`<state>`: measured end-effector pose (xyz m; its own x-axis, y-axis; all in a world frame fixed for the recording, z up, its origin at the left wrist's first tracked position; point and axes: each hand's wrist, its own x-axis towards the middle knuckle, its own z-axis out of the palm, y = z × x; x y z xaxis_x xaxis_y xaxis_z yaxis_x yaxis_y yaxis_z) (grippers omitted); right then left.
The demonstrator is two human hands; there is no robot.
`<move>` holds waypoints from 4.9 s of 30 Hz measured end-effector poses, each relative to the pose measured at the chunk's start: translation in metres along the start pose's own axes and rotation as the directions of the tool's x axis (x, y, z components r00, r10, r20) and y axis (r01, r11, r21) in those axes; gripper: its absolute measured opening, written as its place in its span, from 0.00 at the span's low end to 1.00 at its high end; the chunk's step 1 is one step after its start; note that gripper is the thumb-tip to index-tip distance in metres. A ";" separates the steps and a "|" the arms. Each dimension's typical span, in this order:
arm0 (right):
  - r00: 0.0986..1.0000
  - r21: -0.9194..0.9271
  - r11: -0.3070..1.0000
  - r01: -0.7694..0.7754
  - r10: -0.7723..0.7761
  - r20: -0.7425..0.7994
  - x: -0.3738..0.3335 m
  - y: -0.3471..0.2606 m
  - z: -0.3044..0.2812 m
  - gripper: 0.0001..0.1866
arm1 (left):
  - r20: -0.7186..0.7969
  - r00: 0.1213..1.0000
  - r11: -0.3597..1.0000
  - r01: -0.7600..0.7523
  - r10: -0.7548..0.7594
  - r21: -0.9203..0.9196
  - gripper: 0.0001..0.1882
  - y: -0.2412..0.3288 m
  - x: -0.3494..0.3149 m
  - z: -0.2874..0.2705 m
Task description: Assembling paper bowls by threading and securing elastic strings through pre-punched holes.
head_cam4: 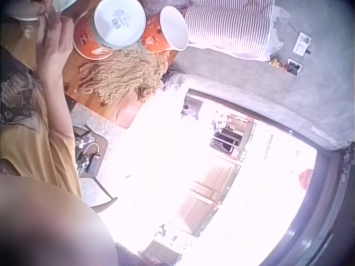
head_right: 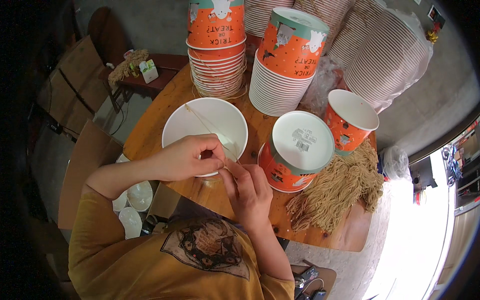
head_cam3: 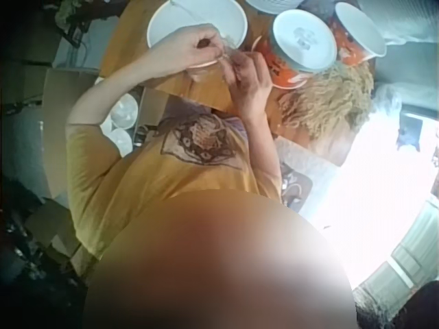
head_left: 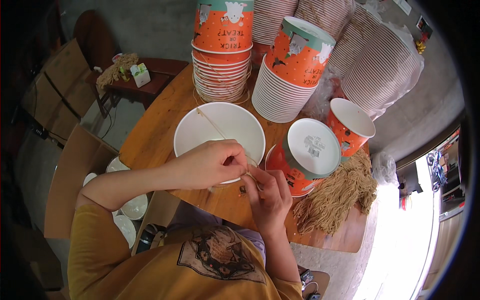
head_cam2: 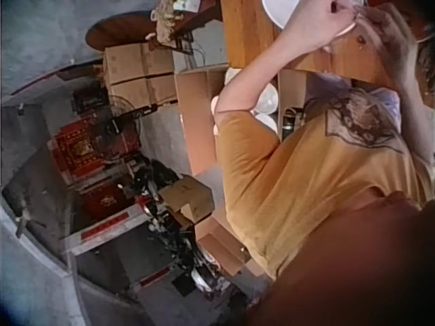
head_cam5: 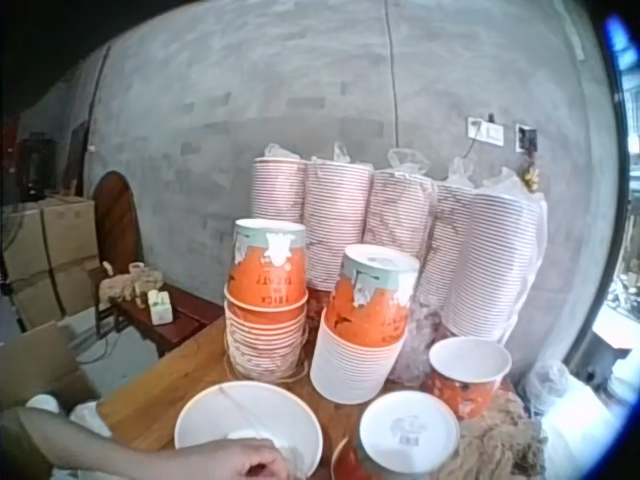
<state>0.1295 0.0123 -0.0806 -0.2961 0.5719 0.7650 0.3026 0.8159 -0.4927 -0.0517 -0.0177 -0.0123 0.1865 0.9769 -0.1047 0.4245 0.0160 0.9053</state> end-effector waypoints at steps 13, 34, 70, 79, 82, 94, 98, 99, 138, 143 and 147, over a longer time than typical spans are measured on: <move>1.000 -0.155 0.988 0.025 -0.026 -0.004 0.001 -0.004 -0.004 0.13 | -0.031 0.992 0.984 -0.115 0.120 0.139 0.07 0.001 -0.002 0.000; 0.977 0.093 0.977 -0.190 0.179 0.115 -0.016 -0.005 -0.008 0.14 | -0.113 0.958 0.943 -0.232 0.264 0.240 0.02 -0.006 0.000 -0.003; 0.949 -0.138 0.969 0.204 -0.161 0.272 0.035 -0.012 -0.041 0.15 | 0.127 0.850 0.627 -0.470 0.512 0.621 0.10 -0.019 -0.049 -0.018; 0.866 0.005 0.999 0.053 -0.049 0.499 0.072 -0.018 0.013 0.03 | -0.035 0.828 0.644 -0.408 0.560 0.647 0.06 -0.024 -0.066 -0.026; 0.868 0.006 0.997 0.075 -0.069 0.492 0.074 -0.020 0.019 0.03 | -0.291 0.890 0.857 -0.181 0.351 0.482 0.05 -0.013 -0.061 -0.017; 0.869 -0.095 0.992 0.082 -0.024 0.494 0.064 -0.028 0.024 0.06 | -0.214 0.882 0.704 -0.167 0.419 0.690 0.05 -0.019 -0.041 -0.011; 0.909 -0.175 0.980 0.095 -0.014 0.417 0.062 -0.023 0.027 0.07 | -0.198 0.937 0.762 -0.099 0.289 0.640 0.04 -0.013 -0.043 -0.017; 0.909 -0.174 0.980 0.094 -0.013 0.416 0.063 -0.023 0.024 0.07 | -0.182 0.951 0.765 -0.078 0.250 0.639 0.04 -0.011 -0.043 -0.018; 0.663 0.147 0.966 0.215 -0.255 0.704 0.099 -0.057 0.016 0.05 | 0.024 0.644 0.478 -0.592 0.765 0.649 0.14 -0.036 -0.067 -0.125; 0.811 0.376 0.881 -0.288 0.015 0.586 0.144 -0.047 0.062 0.06 | -0.512 0.315 0.601 -0.412 0.799 0.685 0.13 -0.004 -0.102 -0.158; 0.894 0.729 0.522 -0.443 0.192 0.406 0.221 -0.043 0.102 0.08 | -0.532 0.074 0.523 -0.337 0.844 0.783 0.12 -0.001 -0.131 -0.140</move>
<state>-0.0409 0.1121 0.0673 -0.5741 0.7021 0.4212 -0.3713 0.2352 -0.8982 -0.2005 -0.1162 0.0583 -0.0992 0.1990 0.9750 0.8530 -0.4876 0.1863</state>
